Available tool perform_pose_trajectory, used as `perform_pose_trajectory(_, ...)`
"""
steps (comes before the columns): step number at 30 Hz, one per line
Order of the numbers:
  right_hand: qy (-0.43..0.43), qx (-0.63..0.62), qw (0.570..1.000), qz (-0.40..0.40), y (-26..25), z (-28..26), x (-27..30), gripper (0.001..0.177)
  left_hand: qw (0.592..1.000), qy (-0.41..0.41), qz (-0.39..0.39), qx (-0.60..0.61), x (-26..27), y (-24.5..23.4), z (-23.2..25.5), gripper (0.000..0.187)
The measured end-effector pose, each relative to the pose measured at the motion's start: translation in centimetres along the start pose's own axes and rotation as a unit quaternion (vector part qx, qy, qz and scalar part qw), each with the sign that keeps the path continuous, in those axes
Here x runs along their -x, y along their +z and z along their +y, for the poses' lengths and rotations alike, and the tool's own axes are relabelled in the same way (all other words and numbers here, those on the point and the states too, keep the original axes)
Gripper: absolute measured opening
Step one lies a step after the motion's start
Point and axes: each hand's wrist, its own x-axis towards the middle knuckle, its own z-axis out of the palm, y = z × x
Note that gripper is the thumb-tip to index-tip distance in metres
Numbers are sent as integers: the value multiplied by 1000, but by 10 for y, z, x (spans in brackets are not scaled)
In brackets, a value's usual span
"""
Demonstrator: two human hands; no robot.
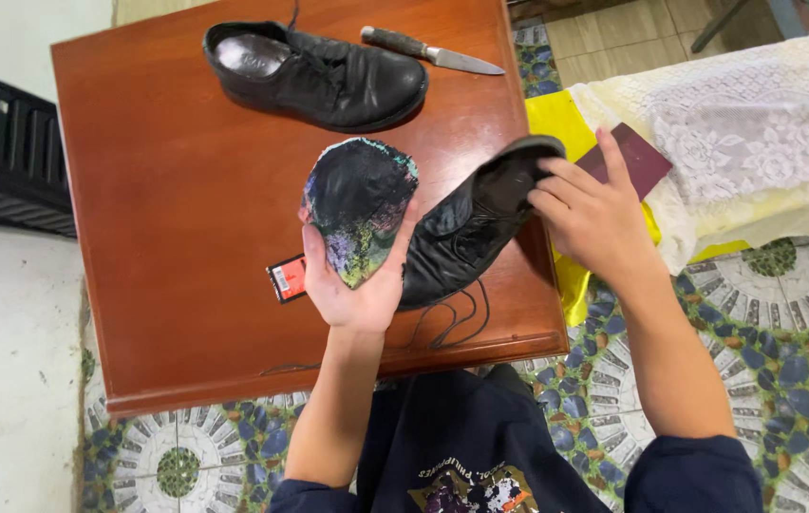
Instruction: The person wipes a black leather shoe with a green cloth, then rubs a small red packet against the shoe surface, and finally wipes the shoe again with a patterned cloth. The other shoe remains untouched on the table.
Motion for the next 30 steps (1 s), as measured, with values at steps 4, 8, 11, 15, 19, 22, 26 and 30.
perform_pose_trajectory(4,22,-71,997,-8,-15,-45,-4,17,1000,17,-13,12,2,3,5,53)
perform_pose_trajectory(8,101,-151,983,7,-16,-88,3,15,996,85,0,34,10,6,9,40)
perform_pose_trajectory(11,229,-305,924,-19,-6,-95,2,18,976,212,-30,-35,13,10,6,47)
perform_pose_trajectory(15,333,-511,791,-53,18,-106,-2,19,952,284,-114,4,2,-1,-20,36)
perform_pose_trajectory(19,303,-538,786,9,38,-128,8,23,956,282,-84,-12,-19,-42,-50,47)
perform_pose_trajectory(22,322,-548,771,28,46,-141,14,20,966,252,-40,-35,-31,-73,-67,49)
perform_pose_trajectory(26,296,-490,817,63,47,-144,14,22,953,275,4,-128,-34,-94,-73,49)
perform_pose_trajectory(30,145,-502,851,57,40,-129,24,25,947,282,-34,-148,-29,-102,-64,48)
